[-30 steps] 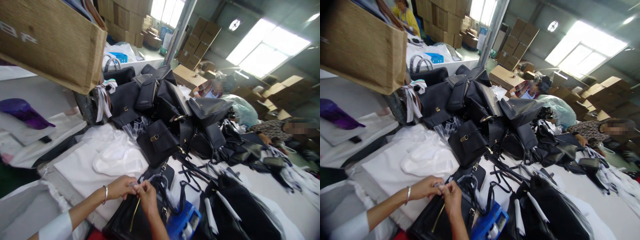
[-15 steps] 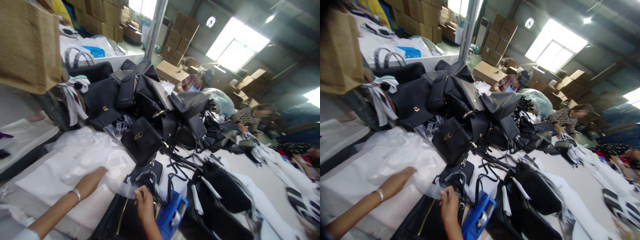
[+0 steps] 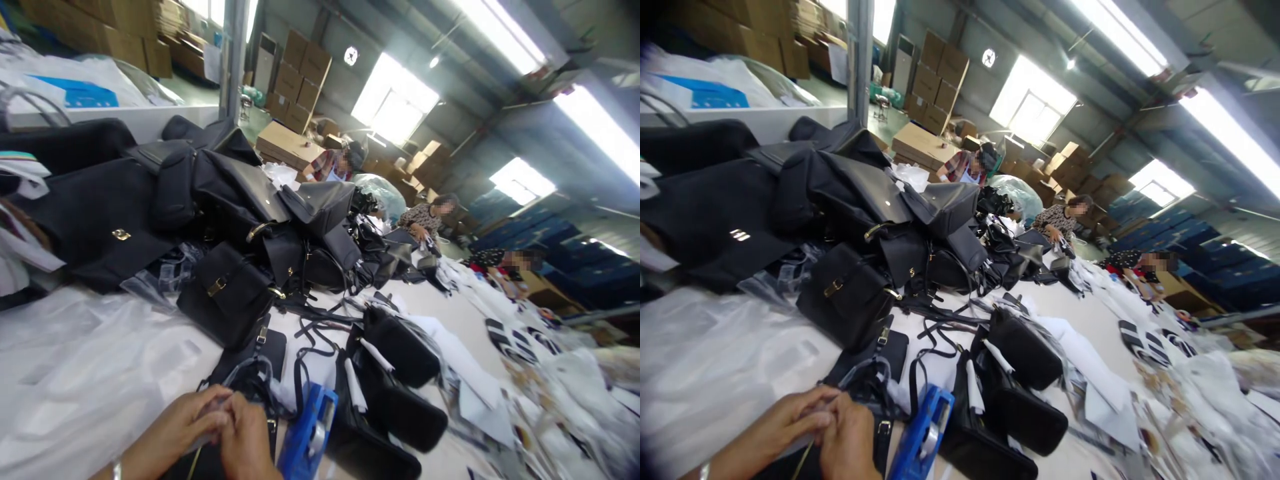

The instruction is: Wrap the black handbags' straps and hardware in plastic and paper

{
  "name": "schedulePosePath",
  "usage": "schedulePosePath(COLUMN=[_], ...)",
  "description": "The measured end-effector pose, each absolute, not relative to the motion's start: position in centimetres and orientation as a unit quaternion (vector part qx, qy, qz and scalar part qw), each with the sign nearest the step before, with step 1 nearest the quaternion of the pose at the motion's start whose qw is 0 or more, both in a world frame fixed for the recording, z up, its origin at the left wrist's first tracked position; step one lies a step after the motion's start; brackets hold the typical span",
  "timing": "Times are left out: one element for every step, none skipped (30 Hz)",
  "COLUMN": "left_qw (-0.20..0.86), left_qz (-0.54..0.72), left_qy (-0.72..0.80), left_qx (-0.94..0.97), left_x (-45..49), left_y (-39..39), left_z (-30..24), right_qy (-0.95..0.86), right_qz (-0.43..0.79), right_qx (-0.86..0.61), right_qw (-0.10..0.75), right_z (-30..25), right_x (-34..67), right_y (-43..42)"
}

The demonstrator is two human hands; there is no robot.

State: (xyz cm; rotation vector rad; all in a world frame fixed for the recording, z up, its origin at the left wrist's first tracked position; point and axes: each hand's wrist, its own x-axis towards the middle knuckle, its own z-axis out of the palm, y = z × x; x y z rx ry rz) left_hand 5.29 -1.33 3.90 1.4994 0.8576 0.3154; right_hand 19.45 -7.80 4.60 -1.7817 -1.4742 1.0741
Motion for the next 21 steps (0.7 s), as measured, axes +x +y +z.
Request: schedulePosePath(left_qw=[0.689,0.725,0.744,0.751,0.747,0.737,0.721,0.705,0.691,0.681,0.675,0.672,0.67,0.669,0.668,0.669,0.671,0.673,0.674,0.673,0.668], left_qz=[0.13,0.123,0.114,0.105,0.098,0.094,0.095,0.099,0.105,0.108,0.109,0.108,0.109,0.11,0.11,0.11,0.112,0.114,0.118,0.123,0.13], left_qy=[0.354,0.338,0.333,0.341,0.361,0.386,0.413,0.44,0.459,0.472,0.478,0.481,0.482,0.482,0.481,0.482,0.482,0.481,0.48,0.478,0.479], left_qx=[0.619,0.588,0.568,0.556,0.55,0.548,0.548,0.548,0.548,0.549,0.551,0.553,0.554,0.556,0.556,0.555,0.553,0.55,0.549,0.55,0.554], left_x=[5.5,5.7,5.9,5.9,5.8,5.6,5.3,4.9,4.5,4.0,3.6,3.3,3.1,3.0,3.0,3.1,3.1,3.2,3.1,3.0,2.8], left_y=[-1.3,-1.2,-1.2,-1.2,-1.2,-1.1,-1.0,-0.9,-0.7,-0.6,-0.5,-0.4,-0.4,-0.5,-0.6,-0.8,-0.9,-1.1,-1.2,-1.4,-1.4], left_z=[3.7,3.5,3.3,3.0,2.7,2.2,1.8,1.2,0.7,0.1,-0.5,-1.1,-1.6,-2.1,-2.4,-2.7,-3.0,-3.1,-3.3,-3.4,-3.5], right_qy=[-0.529,-0.502,-0.479,-0.462,-0.452,-0.448,-0.451,-0.457,-0.457,-0.449,-0.437,-0.42,-0.396,-0.379,-0.362,-0.347,-0.333,-0.318,-0.301,-0.282,-0.263], right_qz=[0.419,0.439,0.461,0.485,0.499,0.496,0.469,0.42,0.353,0.282,0.226,0.183,0.165,0.16,0.164,0.176,0.19,0.205,0.218,0.228,0.236], right_qx=[-0.672,-0.674,-0.671,-0.664,-0.661,-0.669,-0.69,-0.723,-0.765,-0.807,-0.843,-0.874,-0.898,-0.909,-0.916,-0.921,-0.923,-0.925,-0.928,-0.931,-0.935], right_qw=[0.305,0.319,0.329,0.333,0.332,0.325,0.316,0.303,0.286,0.26,0.217,0.159,0.102,0.071,0.047,0.034,0.03,0.026,0.026,0.03,0.037], right_z=[4.4,4.3,4.1,4.1,4.3,4.6,5.1,5.6,6.2,6.7,7.0,7.1,6.9,6.5,5.8,4.9,4.0,3.1,2.3,1.6,1.1], right_x=[19.5,19.6,19.8,20.3,21.0,22.2,23.6,25.5,27.5,29.7,31.9,33.8,35.5,36.8,37.8,38.4,38.7,38.8,38.8,38.7,38.7], right_y=[-7.8,-7.9,-7.8,-7.7,-7.5,-7.1,-6.6,-6.0,-5.3,-4.5,-3.7,-2.8,-2.0,-1.3,-0.7,-0.2,0.2,0.5,0.7,0.7,0.7])
